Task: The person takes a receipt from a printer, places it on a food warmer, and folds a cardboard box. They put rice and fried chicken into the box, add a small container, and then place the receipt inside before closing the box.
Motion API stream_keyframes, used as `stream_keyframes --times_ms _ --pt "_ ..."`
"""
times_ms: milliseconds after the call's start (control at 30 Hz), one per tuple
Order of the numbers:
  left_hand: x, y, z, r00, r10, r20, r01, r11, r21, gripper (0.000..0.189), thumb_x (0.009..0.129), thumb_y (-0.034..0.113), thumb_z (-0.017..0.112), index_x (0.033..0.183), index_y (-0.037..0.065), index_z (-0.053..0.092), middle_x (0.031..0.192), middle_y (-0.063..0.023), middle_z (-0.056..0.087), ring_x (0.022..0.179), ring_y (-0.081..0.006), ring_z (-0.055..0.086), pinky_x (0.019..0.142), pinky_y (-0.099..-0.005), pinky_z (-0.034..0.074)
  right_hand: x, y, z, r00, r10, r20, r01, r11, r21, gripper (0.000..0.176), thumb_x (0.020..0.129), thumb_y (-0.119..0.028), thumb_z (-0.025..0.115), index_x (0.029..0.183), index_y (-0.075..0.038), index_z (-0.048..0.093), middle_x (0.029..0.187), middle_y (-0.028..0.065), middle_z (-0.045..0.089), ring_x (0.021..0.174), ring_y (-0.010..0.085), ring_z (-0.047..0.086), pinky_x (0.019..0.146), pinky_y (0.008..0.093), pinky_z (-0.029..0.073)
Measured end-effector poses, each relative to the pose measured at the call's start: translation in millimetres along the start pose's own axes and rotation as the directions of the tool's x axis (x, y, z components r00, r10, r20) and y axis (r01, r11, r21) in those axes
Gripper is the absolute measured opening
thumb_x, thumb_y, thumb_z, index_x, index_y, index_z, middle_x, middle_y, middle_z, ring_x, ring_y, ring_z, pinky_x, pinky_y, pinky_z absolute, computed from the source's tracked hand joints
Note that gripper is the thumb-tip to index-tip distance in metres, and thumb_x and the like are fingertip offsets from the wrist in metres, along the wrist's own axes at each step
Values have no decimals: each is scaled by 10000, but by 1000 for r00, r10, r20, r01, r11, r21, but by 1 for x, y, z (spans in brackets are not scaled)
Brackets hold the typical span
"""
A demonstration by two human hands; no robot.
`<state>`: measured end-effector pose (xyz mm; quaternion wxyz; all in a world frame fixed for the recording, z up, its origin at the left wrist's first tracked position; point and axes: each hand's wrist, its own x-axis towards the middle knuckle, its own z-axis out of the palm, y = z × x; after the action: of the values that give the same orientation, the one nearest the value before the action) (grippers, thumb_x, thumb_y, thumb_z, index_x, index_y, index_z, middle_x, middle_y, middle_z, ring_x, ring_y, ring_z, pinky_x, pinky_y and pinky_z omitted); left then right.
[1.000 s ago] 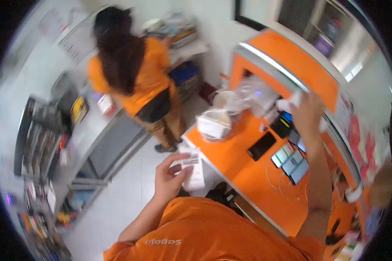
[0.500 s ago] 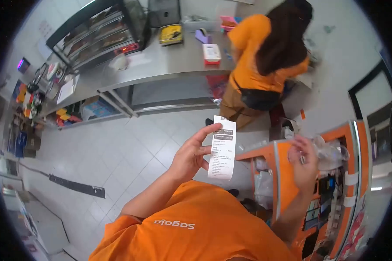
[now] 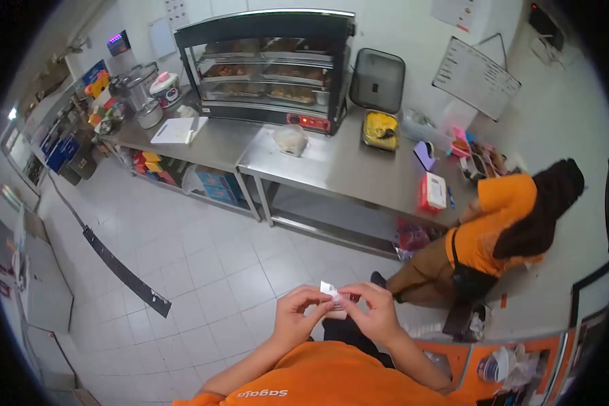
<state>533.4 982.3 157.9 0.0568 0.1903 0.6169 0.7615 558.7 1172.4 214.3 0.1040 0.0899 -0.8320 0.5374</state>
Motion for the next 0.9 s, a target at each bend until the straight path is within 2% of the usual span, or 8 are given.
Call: stream_keyframes --times_ms 67,233,433,500,633,733,800,900 --pt "21 -1 -20 993 -103 -59 106 994 40 185 826 -61 739 1007 -38 710 1005 -138 685 929 -197 665 843 -319 539 29 19 16 999 -33 19 32 998 59 148 853 -55 727 1000 -33 722 879 100 705 735 186 656 623 278 504" --pt "85 -15 -66 986 -52 -161 80 982 169 181 799 -35 779 971 -37 724 949 -126 698 919 -185 670 814 -299 538 117 57 45 996 -29 84 14 985 173 137 829 -42 749 961 -8 739 874 129 715 720 191 661 654 295 520" --pt "210 5 -103 944 -19 -329 211 803 558 111 728 8 805 824 41 758 900 -127 658 848 -210 629 736 -324 488 253 97 66 971 -174 164 146 975 166 94 854 -59 703 945 -37 713 892 97 629 821 278 645 704 358 509" --pt "246 8 -118 919 124 -375 208 655 727 115 688 28 806 780 81 759 903 -100 584 907 -235 572 770 -357 449 305 98 67 908 -404 113 409 912 -28 79 781 -19 716 845 -64 705 898 94 584 827 279 590 740 374 458" --pt "305 1 -155 849 263 -457 193 652 733 90 739 -4 754 785 65 719 1038 -106 540 1021 -250 535 904 -367 435 390 97 73 839 -479 260 516 851 -98 95 789 -28 675 849 -100 689 925 82 555 905 277 545 819 372 394" --pt "323 -19 -211 697 351 -625 218 727 651 86 788 41 782 826 28 706 1113 -104 579 1044 -235 555 915 -349 440 462 105 55 871 -459 177 488 850 -199 93 787 -26 671 864 -77 682 927 90 556 892 257 564 792 372 434" --pt "323 -37 -255 677 220 -702 286 801 527 82 808 48 773 833 25 699 1103 -95 584 1031 -216 560 902 -338 445 521 97 28 902 -428 54 413 821 -393 56 817 -24 662 865 -42 683 894 98 552 861 247 588 748 356 484" --pt "343 -68 -288 669 14 -743 368 862 348 70 838 57 755 840 25 693 1081 -84 601 1000 -183 575 862 -314 457 603 104 -13 824 -556 -105 436 742 -509 66 893 -106 691 916 -53 720 931 52 652 830 139 582 733 276 463"
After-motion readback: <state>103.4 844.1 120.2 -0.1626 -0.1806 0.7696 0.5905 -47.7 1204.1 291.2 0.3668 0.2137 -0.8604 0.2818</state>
